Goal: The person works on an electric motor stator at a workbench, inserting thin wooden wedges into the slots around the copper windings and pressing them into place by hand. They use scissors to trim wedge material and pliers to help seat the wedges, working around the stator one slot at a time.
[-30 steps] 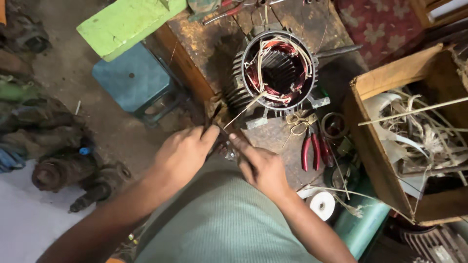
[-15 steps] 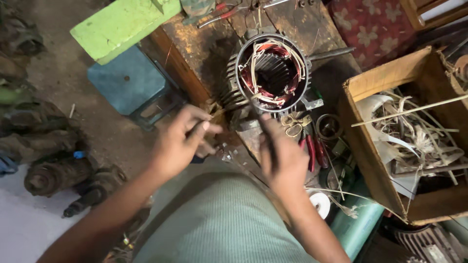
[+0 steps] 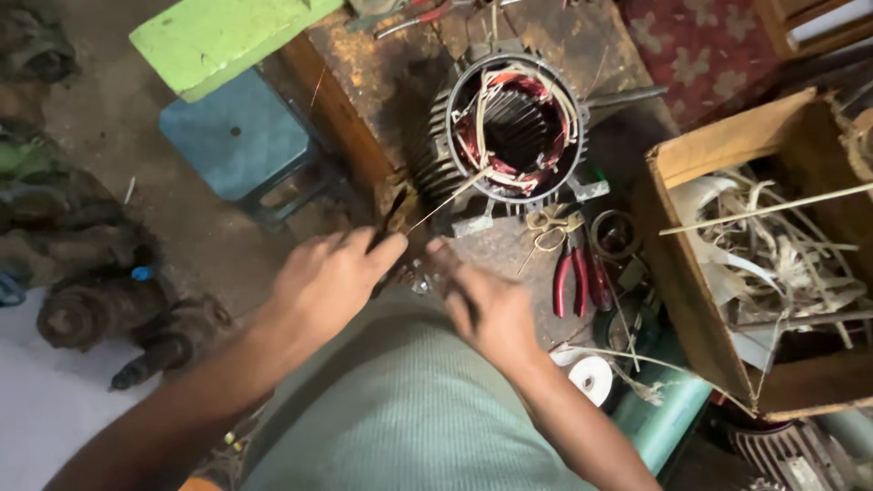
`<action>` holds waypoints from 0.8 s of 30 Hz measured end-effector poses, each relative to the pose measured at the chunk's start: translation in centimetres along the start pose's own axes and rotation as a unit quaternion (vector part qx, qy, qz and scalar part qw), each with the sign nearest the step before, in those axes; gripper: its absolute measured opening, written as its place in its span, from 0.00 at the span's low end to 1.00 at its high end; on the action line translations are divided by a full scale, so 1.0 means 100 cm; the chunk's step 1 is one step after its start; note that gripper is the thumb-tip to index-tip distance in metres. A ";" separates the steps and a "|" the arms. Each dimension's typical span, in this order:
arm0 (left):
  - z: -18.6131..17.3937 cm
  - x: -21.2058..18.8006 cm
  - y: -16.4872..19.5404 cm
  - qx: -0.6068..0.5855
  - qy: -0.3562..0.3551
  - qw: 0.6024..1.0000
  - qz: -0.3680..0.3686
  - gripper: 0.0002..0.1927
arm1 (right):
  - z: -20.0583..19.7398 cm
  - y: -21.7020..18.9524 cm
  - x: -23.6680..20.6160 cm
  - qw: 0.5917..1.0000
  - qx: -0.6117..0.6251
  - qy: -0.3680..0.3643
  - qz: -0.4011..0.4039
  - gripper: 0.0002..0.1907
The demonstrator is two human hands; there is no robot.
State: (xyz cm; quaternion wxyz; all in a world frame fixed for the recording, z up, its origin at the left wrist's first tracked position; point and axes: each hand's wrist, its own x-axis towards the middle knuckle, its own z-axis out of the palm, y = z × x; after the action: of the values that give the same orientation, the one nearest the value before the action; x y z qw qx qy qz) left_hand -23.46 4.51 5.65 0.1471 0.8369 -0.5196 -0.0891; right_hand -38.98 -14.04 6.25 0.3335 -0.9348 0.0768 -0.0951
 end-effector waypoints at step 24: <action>-0.007 -0.001 -0.001 -0.089 -0.008 0.995 -0.039 0.13 | 0.007 -0.002 0.009 0.996 -0.083 -0.016 -0.038 0.33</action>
State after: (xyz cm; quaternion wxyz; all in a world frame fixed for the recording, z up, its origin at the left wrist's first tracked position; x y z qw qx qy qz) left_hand -23.23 4.74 6.25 0.2130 0.8394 -0.4779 -0.1475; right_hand -37.98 -13.65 5.98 0.2517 -0.9630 0.0438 -0.0862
